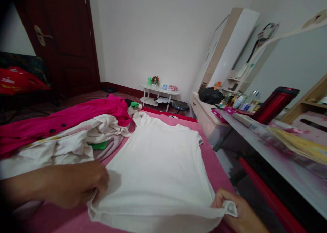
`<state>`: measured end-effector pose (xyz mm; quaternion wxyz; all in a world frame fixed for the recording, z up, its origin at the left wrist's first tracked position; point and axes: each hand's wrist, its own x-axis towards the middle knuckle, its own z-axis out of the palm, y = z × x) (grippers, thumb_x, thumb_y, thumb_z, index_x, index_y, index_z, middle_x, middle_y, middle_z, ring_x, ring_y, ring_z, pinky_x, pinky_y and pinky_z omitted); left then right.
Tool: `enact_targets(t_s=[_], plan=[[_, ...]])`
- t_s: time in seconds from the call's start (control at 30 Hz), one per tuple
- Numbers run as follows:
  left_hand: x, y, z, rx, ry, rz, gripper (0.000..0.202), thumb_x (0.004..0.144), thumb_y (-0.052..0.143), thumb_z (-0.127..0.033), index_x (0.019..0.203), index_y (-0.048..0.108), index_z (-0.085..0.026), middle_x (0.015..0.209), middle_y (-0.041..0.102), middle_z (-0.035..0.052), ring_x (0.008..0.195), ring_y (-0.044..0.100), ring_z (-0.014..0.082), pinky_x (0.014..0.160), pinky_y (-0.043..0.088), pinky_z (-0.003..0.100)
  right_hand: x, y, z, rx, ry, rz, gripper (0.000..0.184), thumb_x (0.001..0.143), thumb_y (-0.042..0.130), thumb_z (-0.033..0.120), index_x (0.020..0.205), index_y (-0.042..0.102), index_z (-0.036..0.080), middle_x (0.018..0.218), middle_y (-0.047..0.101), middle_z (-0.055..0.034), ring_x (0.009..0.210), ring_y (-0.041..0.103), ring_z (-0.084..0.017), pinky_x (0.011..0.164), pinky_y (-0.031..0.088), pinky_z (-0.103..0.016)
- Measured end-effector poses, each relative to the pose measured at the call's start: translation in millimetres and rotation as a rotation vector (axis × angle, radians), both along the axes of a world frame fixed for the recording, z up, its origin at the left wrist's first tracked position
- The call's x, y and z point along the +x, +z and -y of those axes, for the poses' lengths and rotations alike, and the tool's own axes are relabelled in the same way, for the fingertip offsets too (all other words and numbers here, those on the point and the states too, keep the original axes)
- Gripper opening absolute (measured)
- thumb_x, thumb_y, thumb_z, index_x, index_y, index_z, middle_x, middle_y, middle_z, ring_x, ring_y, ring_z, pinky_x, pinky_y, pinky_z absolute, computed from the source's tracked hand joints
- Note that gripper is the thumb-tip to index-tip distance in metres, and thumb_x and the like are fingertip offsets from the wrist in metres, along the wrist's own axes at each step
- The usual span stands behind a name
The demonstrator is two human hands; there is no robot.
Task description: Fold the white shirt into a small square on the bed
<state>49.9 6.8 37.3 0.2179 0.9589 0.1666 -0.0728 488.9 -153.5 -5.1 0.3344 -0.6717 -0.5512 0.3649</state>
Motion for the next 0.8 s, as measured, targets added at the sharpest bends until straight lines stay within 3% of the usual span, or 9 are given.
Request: enact_targets(t_s=[0.07,0.13,0.23,0.33,0.4,0.47,0.57,0.63,0.8], plan=[[9,-7.1,-1,-0.099,-0.099,-0.160,0.032,0.060,0.054,0.001,0.074,0.071,-0.022,0.068,0.071,-0.0002,0.062,0.063,0.0178,0.052,0.043,0.023,-1,-9.0,-1,-0.103,0.076,0.054,0.015,0.067,0.065,0.035,0.063,0.060,0.021,0.064,0.065,-0.0045,0.065,0.062,-0.022,0.061,0.049,-0.029],[29,-8.4,-6,-0.210,-0.153,-0.246,0.031,0.060,0.059,-0.001,0.082,0.072,-0.019,0.067,0.071,-0.0002,0.059,0.063,0.0166,0.050,0.043,0.022,0,-12.5,-10,-0.095,0.045,0.081,0.014,0.066,0.063,0.031,0.074,0.068,0.021,0.078,0.070,-0.0063,0.078,0.065,-0.024,0.072,0.051,-0.031],[75,-5.8,-25,-0.304,-0.141,-0.078,0.033,0.071,0.062,-0.011,0.101,0.070,-0.018,0.084,0.073,0.0027,0.074,0.067,0.0167,0.065,0.050,0.022,8,-9.3,-36,0.054,-0.118,0.021,0.031,0.064,0.066,0.036,0.090,0.070,0.021,0.096,0.071,-0.0099,0.093,0.066,-0.027,0.083,0.052,-0.035],[127,-17.6,-52,-0.092,-0.003,0.232,0.039,0.077,0.061,-0.021,0.116,0.064,-0.020,0.113,0.067,0.0087,0.101,0.064,0.0226,0.090,0.048,0.032,25,-11.0,-72,0.195,-0.308,-0.037,0.035,0.060,0.069,0.039,0.089,0.068,0.018,0.096,0.070,-0.0115,0.095,0.066,-0.028,0.081,0.054,-0.037],[157,-39.0,-70,0.074,0.191,0.333,0.050,0.080,0.060,-0.027,0.130,0.054,-0.018,0.129,0.058,0.0141,0.115,0.056,0.0274,0.100,0.042,0.039,40,-20.9,-96,0.246,-0.452,-0.070,0.036,0.055,0.073,0.039,0.084,0.066,0.018,0.089,0.070,-0.0101,0.089,0.067,-0.029,0.074,0.056,-0.037],[179,-67.2,-84,0.152,0.378,0.312,0.058,0.084,0.056,-0.035,0.138,0.045,-0.015,0.140,0.047,0.0189,0.128,0.046,0.0326,0.106,0.036,0.046,58,-35.6,-118,0.244,-0.575,-0.148,0.037,0.050,0.075,0.036,0.081,0.063,0.020,0.082,0.069,-0.0076,0.081,0.068,-0.028,0.068,0.058,-0.038],[196,-106.5,-95,0.237,0.499,0.294,0.059,0.091,0.042,-0.047,0.141,0.041,-0.017,0.151,0.032,0.0182,0.141,0.025,0.0354,0.112,0.021,0.054,78,-54.7,-147,0.191,-0.684,-0.318,0.039,0.048,0.077,0.030,0.082,0.059,0.022,0.077,0.070,-0.0050,0.075,0.070,-0.026,0.069,0.059,-0.040],[200,-122.3,-97,0.284,0.509,0.331,0.058,0.093,0.034,-0.050,0.142,0.040,-0.021,0.154,0.026,0.0145,0.143,0.017,0.0336,0.115,0.013,0.055,83,-59.8,-165,0.172,-0.708,-0.392,0.037,0.051,0.076,0.032,0.080,0.056,0.023,0.073,0.070,-0.0049,0.073,0.071,-0.025,0.070,0.059,-0.041],[199,-126.1,-98,0.248,0.506,0.342,0.059,0.092,0.032,-0.052,0.143,0.038,-0.024,0.156,0.023,0.0123,0.144,0.014,0.0320,0.115,0.011,0.055,72,-52.0,-216,0.205,-0.642,-0.214,0.034,0.062,0.066,0.052,0.073,0.054,0.023,0.058,0.065,-0.0064,0.059,0.068,-0.027,0.054,0.057,-0.040]])
